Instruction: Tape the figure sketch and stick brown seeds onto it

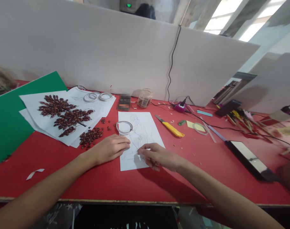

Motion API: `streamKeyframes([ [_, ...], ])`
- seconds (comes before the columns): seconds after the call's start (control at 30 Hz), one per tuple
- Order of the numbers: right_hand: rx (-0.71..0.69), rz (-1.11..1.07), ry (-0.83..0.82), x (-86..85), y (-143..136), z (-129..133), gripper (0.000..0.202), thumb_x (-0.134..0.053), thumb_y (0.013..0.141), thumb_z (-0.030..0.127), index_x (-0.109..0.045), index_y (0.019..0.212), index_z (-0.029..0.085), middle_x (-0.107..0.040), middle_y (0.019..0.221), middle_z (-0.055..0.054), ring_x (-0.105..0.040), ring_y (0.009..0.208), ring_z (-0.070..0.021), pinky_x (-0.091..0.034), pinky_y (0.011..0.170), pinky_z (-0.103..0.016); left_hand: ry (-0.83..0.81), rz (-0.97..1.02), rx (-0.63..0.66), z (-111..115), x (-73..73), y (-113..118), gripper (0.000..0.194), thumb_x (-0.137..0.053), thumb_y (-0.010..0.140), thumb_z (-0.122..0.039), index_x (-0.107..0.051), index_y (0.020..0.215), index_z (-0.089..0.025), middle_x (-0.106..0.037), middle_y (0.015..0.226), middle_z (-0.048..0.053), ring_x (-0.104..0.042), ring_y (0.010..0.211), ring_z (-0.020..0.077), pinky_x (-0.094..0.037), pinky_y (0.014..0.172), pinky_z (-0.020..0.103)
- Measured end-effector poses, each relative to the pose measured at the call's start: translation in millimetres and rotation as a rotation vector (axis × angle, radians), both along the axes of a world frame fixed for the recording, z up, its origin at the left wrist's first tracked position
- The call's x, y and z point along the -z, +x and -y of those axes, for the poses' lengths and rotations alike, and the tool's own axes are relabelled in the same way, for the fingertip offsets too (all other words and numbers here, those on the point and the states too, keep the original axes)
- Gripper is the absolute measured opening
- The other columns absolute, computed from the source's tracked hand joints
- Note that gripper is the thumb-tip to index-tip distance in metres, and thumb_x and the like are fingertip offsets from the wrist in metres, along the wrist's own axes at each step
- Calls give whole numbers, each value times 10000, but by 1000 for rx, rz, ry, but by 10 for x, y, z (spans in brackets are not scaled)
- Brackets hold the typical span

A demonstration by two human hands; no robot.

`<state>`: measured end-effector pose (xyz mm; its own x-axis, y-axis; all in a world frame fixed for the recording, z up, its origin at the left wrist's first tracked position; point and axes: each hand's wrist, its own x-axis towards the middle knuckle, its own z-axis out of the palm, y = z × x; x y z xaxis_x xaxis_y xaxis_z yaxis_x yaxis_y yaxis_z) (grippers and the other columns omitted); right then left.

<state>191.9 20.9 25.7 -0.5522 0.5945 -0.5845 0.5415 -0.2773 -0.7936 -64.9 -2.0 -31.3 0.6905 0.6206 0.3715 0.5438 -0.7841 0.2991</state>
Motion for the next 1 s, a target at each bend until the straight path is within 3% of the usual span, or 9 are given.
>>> streamKeyframes([
  [0.47,-91,34,80,-12,29,-67,340,-553,977,498,-570,951,159,-585,562,33,-462,400,-75,-339,423,-215,6,-13,26,29,-52,18,254,-456,1060,-206,-664,1201,-168,-701,1222,105,-652,1119,225,-504,951,382],
  [1.0,-111,24,78,-17,31,-49,323,-559,971,483,-589,1012,164,-565,555,46,-450,407,-76,-343,428,-213,12,-31,36,35,-71,16,267,-455,1057,-192,-659,1226,-161,-698,1231,112,-659,1120,236,-511,950,400],
])
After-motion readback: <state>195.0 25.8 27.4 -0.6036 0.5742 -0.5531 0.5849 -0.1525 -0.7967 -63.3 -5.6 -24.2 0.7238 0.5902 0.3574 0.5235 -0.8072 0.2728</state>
